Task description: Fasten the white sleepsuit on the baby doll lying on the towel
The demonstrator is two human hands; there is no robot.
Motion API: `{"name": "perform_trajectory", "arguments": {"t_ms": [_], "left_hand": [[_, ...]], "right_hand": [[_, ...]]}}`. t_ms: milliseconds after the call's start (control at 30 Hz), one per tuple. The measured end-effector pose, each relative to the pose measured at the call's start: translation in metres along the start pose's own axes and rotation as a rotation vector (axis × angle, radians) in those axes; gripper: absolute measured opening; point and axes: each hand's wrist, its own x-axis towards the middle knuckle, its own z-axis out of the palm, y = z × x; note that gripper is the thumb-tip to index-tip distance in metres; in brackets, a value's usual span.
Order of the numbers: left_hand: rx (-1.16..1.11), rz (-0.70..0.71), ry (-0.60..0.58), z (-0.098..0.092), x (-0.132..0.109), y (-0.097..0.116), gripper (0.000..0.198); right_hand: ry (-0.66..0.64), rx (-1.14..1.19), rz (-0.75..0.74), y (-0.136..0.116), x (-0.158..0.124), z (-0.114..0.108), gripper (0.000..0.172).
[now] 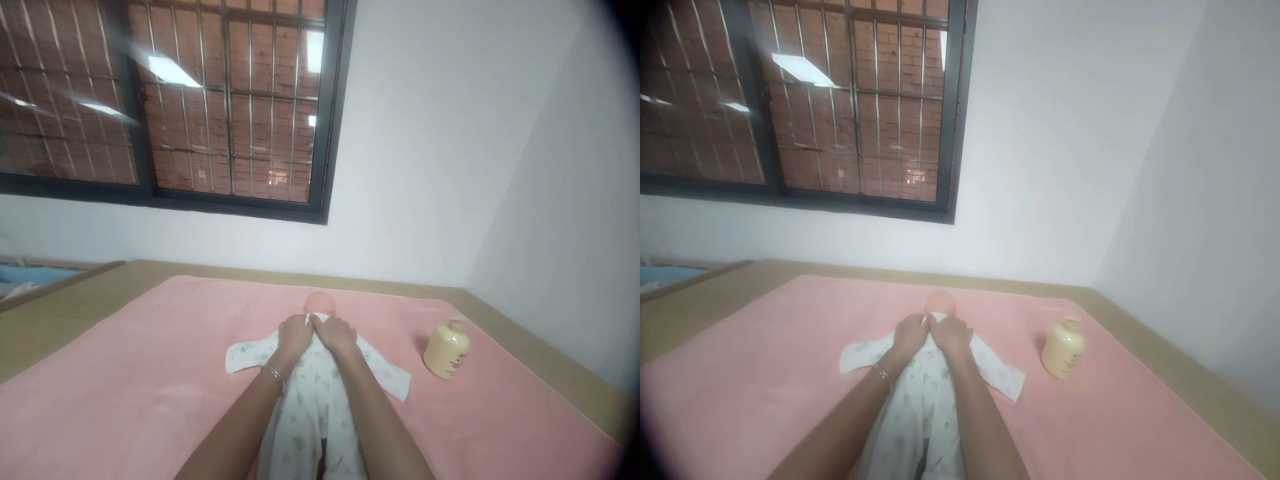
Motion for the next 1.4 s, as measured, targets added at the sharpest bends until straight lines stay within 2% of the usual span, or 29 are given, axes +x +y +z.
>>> {"name": "perform_trajectory", "arguments": {"t_ms": [167, 267, 400, 467, 567, 733, 900, 1067, 1400], "left_hand": [[-0.004, 0.011, 0.010, -0.001, -0.001, 0.002, 0.044], [0.005, 0.006, -0.014, -0.002, 0.000, 0.000, 0.042], [0.032, 0.022, -0.106, -0.005, 0.002, -0.001, 0.031], [0.040, 0.026, -0.122, -0.006, 0.002, 0.000, 0.029], [0.068, 0.039, -0.059, -0.007, 0.001, 0.005, 0.030], [0.051, 0.078, 0.025, -0.006, 0.000, 0.009, 0.034], [0.003, -0.011, -0.039, 0.001, 0.004, 0.002, 0.045], [0.013, -0.009, -0.033, 0.006, 0.006, -0.001, 0.049], [-0.007, -0.019, -0.045, 0.003, 0.005, 0.000, 0.048]], "right_hand": [[-0.037, 0.037, 0.023, 0.009, 0.007, -0.001, 0.065], [-0.008, 0.008, -0.004, 0.001, -0.004, -0.006, 0.064], [0.019, 0.004, -0.114, -0.016, -0.019, -0.007, 0.059], [0.072, -0.012, -0.088, -0.020, -0.019, -0.004, 0.062], [0.116, -0.035, 0.012, -0.014, -0.009, 0.002, 0.071], [-0.011, 0.028, 0.014, 0.005, 0.006, 0.003, 0.075], [0.016, 0.024, 0.002, 0.009, 0.008, 0.003, 0.071], [0.031, 0.062, -0.012, 0.011, 0.011, 0.006, 0.070], [0.055, 0.054, 0.003, 0.011, 0.011, 0.008, 0.070]]}}
